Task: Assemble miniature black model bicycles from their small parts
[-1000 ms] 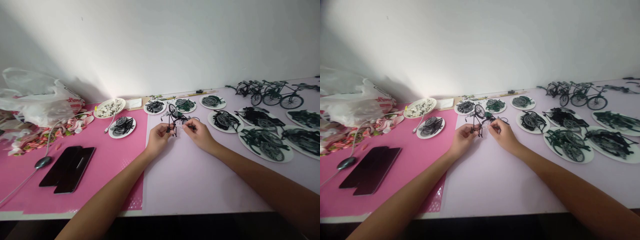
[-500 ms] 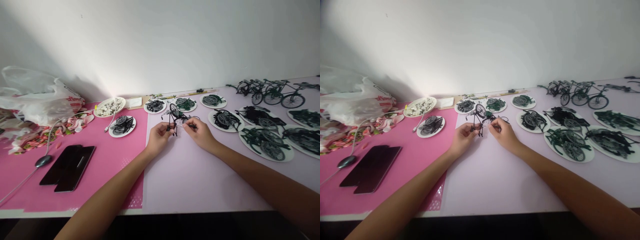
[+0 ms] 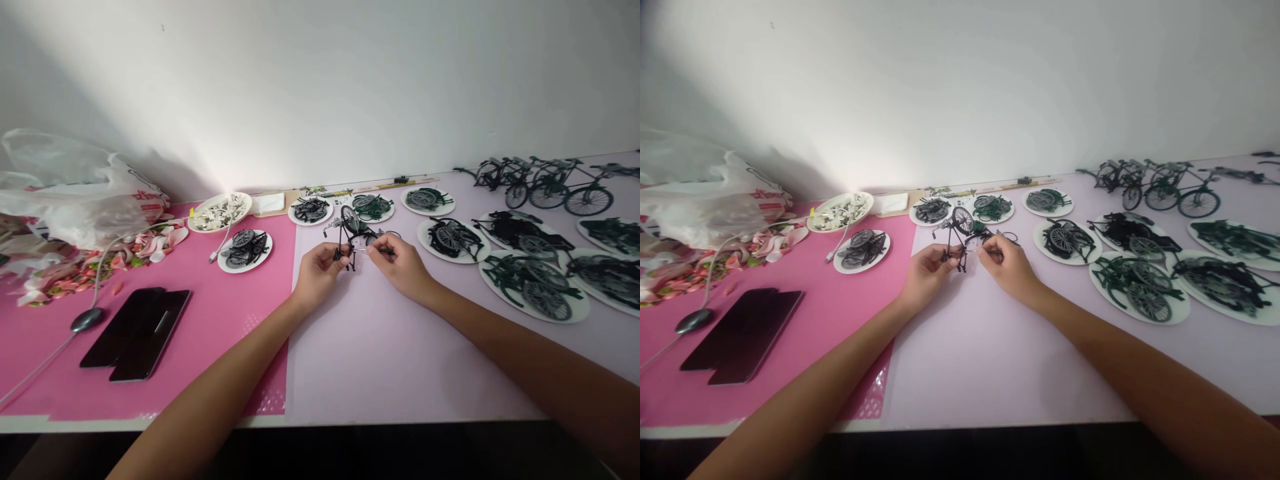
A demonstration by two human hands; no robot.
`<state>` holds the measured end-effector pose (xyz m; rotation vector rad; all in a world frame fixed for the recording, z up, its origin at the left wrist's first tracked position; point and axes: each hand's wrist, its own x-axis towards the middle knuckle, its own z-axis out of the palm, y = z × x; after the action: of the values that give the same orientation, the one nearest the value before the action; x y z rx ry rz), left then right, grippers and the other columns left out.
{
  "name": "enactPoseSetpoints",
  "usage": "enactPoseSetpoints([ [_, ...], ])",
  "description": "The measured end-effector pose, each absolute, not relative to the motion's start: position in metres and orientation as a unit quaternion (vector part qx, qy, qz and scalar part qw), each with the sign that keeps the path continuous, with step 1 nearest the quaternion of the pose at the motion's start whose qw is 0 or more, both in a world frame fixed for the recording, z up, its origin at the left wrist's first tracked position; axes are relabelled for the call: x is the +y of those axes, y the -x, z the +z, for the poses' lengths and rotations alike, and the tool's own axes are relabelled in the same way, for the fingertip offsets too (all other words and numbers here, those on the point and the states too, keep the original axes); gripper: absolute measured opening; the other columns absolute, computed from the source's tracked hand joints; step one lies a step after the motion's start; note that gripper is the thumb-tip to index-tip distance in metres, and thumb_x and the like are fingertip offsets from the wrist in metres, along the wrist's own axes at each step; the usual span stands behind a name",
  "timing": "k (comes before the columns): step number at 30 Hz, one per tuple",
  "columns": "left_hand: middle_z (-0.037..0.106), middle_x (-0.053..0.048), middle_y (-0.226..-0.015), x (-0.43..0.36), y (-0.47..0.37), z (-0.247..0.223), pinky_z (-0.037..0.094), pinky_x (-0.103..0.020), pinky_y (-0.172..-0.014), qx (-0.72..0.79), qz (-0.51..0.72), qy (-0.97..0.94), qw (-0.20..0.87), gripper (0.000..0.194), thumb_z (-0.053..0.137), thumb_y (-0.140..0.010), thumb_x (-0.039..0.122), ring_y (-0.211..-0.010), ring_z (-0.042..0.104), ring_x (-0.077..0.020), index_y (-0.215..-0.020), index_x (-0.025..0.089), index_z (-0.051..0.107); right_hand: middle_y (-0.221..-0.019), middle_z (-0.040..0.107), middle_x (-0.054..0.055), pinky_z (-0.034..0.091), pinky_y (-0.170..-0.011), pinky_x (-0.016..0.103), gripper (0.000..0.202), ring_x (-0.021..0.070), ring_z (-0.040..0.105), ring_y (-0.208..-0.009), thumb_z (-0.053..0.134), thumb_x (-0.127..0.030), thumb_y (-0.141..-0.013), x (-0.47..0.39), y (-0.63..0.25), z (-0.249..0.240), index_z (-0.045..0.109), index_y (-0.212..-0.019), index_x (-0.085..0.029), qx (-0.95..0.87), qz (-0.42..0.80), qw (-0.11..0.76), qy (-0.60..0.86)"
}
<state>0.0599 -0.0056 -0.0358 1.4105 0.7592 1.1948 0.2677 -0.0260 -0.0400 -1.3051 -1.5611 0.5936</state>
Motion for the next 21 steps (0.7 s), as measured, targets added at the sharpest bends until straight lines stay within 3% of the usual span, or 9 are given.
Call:
enactPoseSetpoints([
  [21, 0.077, -0.013, -0.110, -0.0070, -0.0603, -0.0337, 0.056, -0.039, -0.090, 0.326, 0.499, -0.597, 0.537, 0.043, 0.088, -0.075, 0.048, -0.094, 0.071, -0.0216, -0.098, 0.015, 0.071, -0.078, 0.064, 0.001, 0.045, -0.063, 0.031, 0.032, 0.0177, 0.056, -0.069, 0.064, -0.054, -0.091, -0.0256, -0.2683, -0.0394, 0.057, -0.082, -0.024, -0.652, 0.230, 0.474, 0.545],
])
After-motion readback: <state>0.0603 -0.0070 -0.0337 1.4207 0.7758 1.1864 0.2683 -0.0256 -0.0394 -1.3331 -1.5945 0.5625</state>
